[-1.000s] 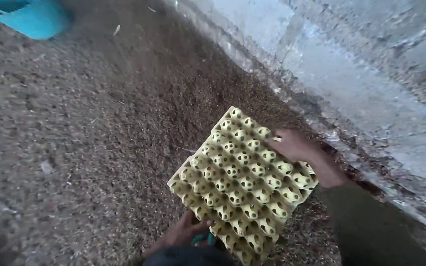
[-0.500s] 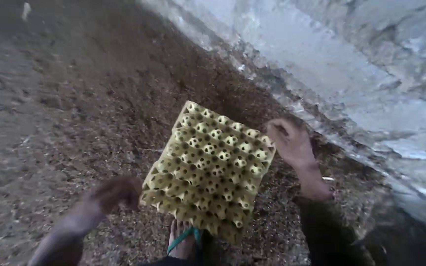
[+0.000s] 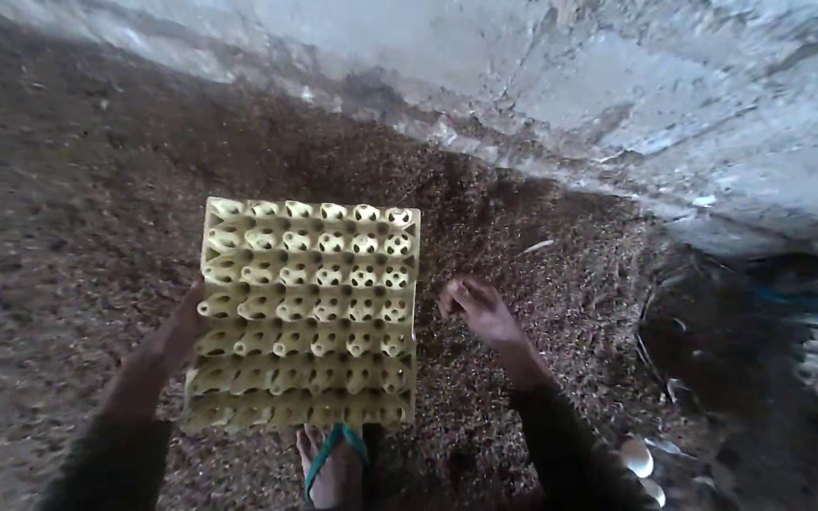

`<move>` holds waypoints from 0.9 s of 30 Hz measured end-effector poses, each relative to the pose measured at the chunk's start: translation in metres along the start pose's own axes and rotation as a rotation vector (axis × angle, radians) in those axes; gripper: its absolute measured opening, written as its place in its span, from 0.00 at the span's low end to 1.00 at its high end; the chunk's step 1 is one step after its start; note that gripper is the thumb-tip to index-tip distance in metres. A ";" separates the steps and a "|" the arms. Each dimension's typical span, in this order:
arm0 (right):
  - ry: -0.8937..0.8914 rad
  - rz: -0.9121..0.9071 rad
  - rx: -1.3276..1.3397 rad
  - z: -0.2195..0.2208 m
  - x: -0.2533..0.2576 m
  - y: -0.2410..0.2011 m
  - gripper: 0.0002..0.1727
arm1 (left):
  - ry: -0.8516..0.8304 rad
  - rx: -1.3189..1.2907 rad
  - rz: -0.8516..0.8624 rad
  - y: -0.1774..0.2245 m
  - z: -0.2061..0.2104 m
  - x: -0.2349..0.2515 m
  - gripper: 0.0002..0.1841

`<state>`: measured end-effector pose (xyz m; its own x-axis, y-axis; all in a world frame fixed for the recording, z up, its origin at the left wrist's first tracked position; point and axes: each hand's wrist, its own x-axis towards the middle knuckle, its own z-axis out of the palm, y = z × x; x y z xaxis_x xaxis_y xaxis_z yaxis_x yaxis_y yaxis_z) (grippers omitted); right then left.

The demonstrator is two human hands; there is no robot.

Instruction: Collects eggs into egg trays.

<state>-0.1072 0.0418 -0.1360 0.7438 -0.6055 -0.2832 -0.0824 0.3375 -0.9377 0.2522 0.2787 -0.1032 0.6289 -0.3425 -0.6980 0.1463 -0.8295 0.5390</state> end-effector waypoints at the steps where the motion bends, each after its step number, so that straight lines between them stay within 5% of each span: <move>1: 0.005 0.018 -0.055 -0.001 -0.001 -0.003 0.15 | -0.005 -0.018 0.022 -0.001 0.001 0.000 0.37; 8: 0.059 0.496 -0.627 0.049 0.003 -0.006 0.25 | -0.013 -0.093 0.013 0.005 0.005 0.003 0.31; 14: 0.208 0.381 -0.572 0.079 0.000 0.007 0.27 | -0.027 -0.140 0.106 -0.003 0.004 0.009 0.27; 18: 0.243 0.464 -0.455 0.079 0.002 0.010 0.29 | -0.062 -0.197 0.183 -0.008 0.004 0.015 0.24; 22: 0.377 0.461 -0.159 0.089 0.005 0.023 0.29 | 0.063 -0.223 0.191 0.016 0.018 -0.007 0.20; 27: 0.404 0.409 -0.091 0.084 -0.004 0.008 0.27 | 0.091 -0.310 0.232 0.007 0.014 0.013 0.17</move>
